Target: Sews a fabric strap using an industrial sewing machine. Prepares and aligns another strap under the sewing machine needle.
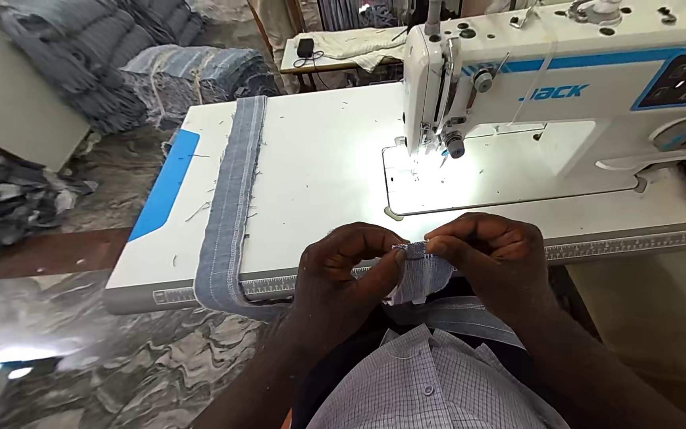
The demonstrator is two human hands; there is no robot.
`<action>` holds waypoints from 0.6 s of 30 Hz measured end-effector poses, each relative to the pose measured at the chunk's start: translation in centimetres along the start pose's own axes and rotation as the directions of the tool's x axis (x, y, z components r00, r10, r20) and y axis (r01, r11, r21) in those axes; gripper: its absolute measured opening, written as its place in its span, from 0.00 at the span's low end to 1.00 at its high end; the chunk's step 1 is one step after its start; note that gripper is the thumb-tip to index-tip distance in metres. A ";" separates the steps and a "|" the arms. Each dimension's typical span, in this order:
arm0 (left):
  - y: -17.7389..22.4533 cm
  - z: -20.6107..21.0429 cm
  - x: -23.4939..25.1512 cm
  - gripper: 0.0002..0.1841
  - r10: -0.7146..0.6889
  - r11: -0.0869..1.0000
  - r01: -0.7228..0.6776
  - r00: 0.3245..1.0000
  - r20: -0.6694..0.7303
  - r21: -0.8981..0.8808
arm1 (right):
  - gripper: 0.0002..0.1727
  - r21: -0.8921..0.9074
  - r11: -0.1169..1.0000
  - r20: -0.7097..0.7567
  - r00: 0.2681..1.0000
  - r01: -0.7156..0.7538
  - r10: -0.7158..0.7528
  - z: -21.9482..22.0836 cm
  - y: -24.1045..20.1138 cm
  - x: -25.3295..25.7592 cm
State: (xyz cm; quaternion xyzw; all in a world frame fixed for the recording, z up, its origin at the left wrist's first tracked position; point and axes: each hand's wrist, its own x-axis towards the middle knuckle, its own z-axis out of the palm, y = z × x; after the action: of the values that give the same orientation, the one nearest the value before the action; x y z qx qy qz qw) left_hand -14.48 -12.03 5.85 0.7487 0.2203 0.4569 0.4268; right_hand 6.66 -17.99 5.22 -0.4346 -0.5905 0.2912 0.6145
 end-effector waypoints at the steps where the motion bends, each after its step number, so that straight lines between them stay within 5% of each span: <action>1: 0.0 0.0 0.0 0.04 -0.040 0.992 0.042 0.999 0.019 -0.117 | 0.06 0.028 1.000 0.009 1.000 -0.009 0.009 0.0 -0.2 0.0; 5: -0.1 -0.4 0.1 0.02 -0.129 0.875 0.171 0.984 0.123 -0.453 | 0.07 0.154 0.985 0.076 0.995 -0.081 0.070 -0.2 -0.8 -0.2; 12: 1.1 0.1 0.1 0.04 -0.213 0.776 0.268 0.963 0.163 -0.571 | 0.06 0.516 0.815 0.113 0.964 -0.263 0.240 0.3 -0.1 -0.8; 14: 1.7 0.7 -0.1 0.02 -0.148 0.915 0.163 0.987 0.069 -0.369 | 0.04 0.329 0.936 -0.051 0.987 -0.126 0.150 1.0 -0.4 -0.9; 15: 1.9 1.1 -0.3 0.01 -0.041 0.987 0.043 0.999 0.020 -0.155 | 0.04 0.080 0.996 -0.152 0.988 0.029 -0.017 1.3 -0.4 -0.8; 17: 1.9 1.7 -0.7 0.06 0.195 0.960 -0.193 0.981 0.007 0.201 | 0.07 -0.333 0.874 -0.123 0.903 0.354 -0.412 1.2 0.2 -0.7; 18: 1.8 1.9 -1.0 0.06 0.249 0.932 -0.242 0.969 0.009 0.269 | 0.09 -0.363 0.823 -0.066 0.869 0.437 -0.491 1.0 0.4 -0.6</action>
State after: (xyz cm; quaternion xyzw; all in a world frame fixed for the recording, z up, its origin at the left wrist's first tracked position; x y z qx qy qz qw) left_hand -13.43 -14.58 6.45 0.8155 0.1903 0.4817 0.2583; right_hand 5.69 -18.14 4.47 -0.3974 -0.6694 -0.0077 0.6276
